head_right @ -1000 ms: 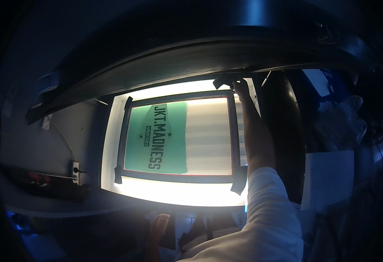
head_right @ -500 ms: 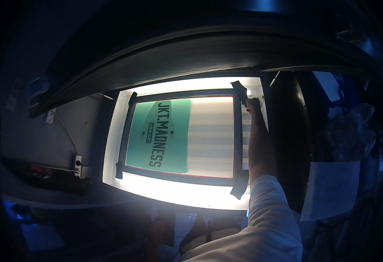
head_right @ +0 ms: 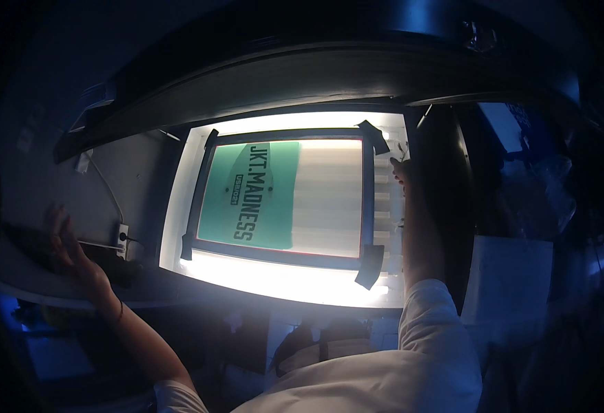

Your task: The person prepares a screen for printing by aligning a stencil on a light box, securing it with tape, and placing a pre-coated screen over the design to expose it.

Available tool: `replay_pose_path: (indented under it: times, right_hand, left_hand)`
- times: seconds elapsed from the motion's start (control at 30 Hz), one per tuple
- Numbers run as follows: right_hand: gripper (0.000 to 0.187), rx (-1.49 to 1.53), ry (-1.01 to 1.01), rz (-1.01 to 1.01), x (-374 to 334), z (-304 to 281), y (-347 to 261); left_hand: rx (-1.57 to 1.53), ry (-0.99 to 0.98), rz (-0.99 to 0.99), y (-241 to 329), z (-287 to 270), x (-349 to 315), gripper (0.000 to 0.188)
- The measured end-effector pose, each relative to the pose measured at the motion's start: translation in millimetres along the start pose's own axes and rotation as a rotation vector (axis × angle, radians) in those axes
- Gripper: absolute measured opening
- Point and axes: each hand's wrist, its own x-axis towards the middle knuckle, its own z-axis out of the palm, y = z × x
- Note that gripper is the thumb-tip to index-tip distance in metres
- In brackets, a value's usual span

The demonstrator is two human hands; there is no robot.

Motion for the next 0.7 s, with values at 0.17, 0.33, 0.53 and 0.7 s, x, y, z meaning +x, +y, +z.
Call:
replay_pose_path:
  times: [0.17, 0.33, 0.53, 0.7]
  right_hand:
    - [0.033, 0.319, -0.168, -0.200, -168.4, -8.9, 41.1]
    - [0.035, 0.408, -0.798, -0.041, -350.2, -24.5, 150.1]
    - [0.031, -0.113, -0.829, -0.240, -417.9, 89.5, 341.6]
    - [0.027, -0.693, -0.167, -0.492, -349.5, 278.9, 509.5]
  left_hand:
    - [0.383, 0.095, 0.601, -0.5, 32.4, 109.2, 0.037]
    - [-0.305, -0.111, 0.422, 25.0, 88.7, 108.7, 0.045]
    - [-0.111, 0.022, 0.465, -19.8, 124.0, 117.4, 0.039]
    - [0.155, 0.138, 0.709, -42.3, 127.3, 151.7, 0.045]
